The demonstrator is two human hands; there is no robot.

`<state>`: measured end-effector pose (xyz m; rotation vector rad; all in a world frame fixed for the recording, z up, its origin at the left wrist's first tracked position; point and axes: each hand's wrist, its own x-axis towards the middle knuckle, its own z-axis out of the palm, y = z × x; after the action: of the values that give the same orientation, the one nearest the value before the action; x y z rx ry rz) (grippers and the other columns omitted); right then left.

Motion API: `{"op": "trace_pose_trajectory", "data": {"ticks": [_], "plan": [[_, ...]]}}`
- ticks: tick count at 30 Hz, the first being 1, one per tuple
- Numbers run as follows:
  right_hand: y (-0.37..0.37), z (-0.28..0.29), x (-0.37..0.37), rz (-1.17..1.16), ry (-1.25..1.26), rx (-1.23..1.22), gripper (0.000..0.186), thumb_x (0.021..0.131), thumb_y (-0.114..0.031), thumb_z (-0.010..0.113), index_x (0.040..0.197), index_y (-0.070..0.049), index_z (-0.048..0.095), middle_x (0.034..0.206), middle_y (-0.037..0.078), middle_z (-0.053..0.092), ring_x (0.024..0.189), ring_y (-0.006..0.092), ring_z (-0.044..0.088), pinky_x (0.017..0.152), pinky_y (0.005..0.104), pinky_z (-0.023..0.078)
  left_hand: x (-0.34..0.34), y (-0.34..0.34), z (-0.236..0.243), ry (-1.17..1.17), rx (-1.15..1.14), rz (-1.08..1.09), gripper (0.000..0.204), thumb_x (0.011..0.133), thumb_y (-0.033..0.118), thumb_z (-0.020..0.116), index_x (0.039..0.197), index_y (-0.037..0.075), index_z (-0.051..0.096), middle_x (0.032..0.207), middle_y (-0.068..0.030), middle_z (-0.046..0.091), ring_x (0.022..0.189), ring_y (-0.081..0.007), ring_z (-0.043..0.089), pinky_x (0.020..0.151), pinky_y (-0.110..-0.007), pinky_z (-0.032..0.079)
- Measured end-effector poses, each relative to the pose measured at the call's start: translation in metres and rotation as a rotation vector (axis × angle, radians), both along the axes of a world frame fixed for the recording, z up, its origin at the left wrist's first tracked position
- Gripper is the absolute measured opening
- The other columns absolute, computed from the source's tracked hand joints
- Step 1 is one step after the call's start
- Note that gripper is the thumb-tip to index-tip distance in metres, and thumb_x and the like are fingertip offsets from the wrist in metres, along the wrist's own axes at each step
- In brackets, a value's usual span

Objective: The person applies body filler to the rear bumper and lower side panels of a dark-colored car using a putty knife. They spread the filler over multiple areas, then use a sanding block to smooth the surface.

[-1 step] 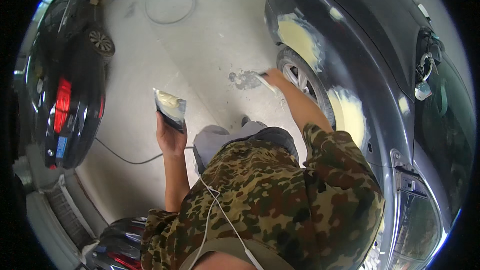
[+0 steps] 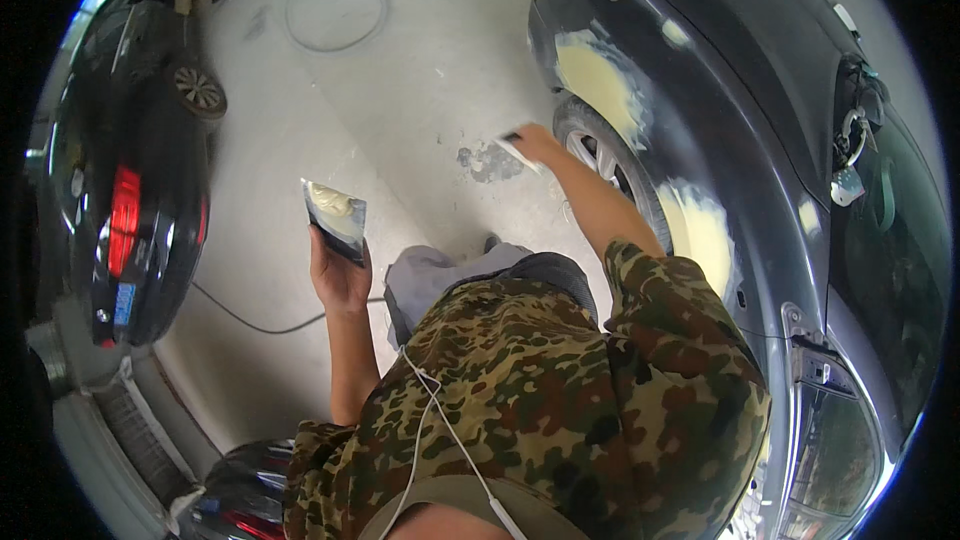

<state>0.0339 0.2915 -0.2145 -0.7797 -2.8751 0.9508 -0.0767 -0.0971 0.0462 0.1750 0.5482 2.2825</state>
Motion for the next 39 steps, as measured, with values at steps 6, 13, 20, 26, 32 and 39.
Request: {"op": "trace_pose_trajectory", "data": {"ticks": [6,13,20,26,32,39], "plan": [[-0.045,0.05,-0.06,0.198,0.259,-0.167,0.03,0.087,-0.03,0.06,0.103,-0.006,0.071,0.101,0.02,0.069,0.095,0.04,0.064,0.083,0.0469,0.05,0.002,-0.008,-0.002,0.031,-0.012,-0.024,0.046,0.105,0.031,0.045,0.139,0.002,0.046,0.139,-0.011,0.055,0.128,-0.0247,0.052,0.11,-0.04,0.04],[-0.056,-0.089,0.135,0.061,-0.476,-0.036,0.036,0.082,-0.031,0.062,0.107,-0.005,0.07,0.101,0.025,0.068,0.095,0.0429,0.065,0.083,0.0481,0.051,0.007,-0.007,-0.007,0.059,-0.151,-0.093,0.047,0.104,0.033,0.048,0.14,0.004,0.046,0.138,-0.0094,0.055,0.127,-0.023,0.053,0.111,-0.039,0.039],[-0.034,-0.109,0.268,-0.052,-0.819,0.117,0.039,0.085,-0.038,0.057,0.107,-0.009,0.072,0.112,0.022,0.068,0.102,0.0381,0.066,0.088,0.0471,0.051,-0.01,-0.037,-0.015,0.14,-0.167,-0.043,0.045,0.106,0.032,0.043,0.139,0.001,0.044,0.137,-0.0107,0.055,0.127,-0.0235,0.053,0.11,-0.041,0.039],[-0.045,-0.109,0.284,0.231,-0.898,0.148,0.038,0.081,-0.029,0.059,0.105,-0.001,0.071,0.11,0.024,0.067,0.107,0.0383,0.064,0.093,0.0434,0.05,-0.001,-0.027,-0.025,0.01,-0.184,-0.008,0.044,0.107,0.028,0.039,0.137,-0.003,0.043,0.137,-0.0144,0.054,0.127,-0.0265,0.053,0.11,-0.042,0.04],[-0.014,-0.052,0.132,-0.04,-0.408,-0.078,0.034,0.085,-0.034,0.063,0.1,-0.005,0.07,0.096,0.024,0.068,0.093,0.0407,0.067,0.079,0.0481,0.053,0.0,-0.009,-0.036,0.091,-0.189,-0.087,0.047,0.107,0.032,0.039,0.143,0.002,0.041,0.142,-0.01,0.051,0.13,-0.0226,0.049,0.111,-0.039,0.036],[-0.042,0.06,0.003,0.001,-0.1,-0.195,0.031,0.09,-0.027,0.059,0.113,-0.008,0.068,0.102,0.019,0.069,0.097,0.0373,0.066,0.082,0.045,0.052,0.012,-0.019,-0.032,0.066,-0.201,-0.017,0.049,0.107,0.031,0.036,0.145,0.0,0.038,0.145,-0.0128,0.048,0.134,-0.0257,0.046,0.115,-0.042,0.034]]}}
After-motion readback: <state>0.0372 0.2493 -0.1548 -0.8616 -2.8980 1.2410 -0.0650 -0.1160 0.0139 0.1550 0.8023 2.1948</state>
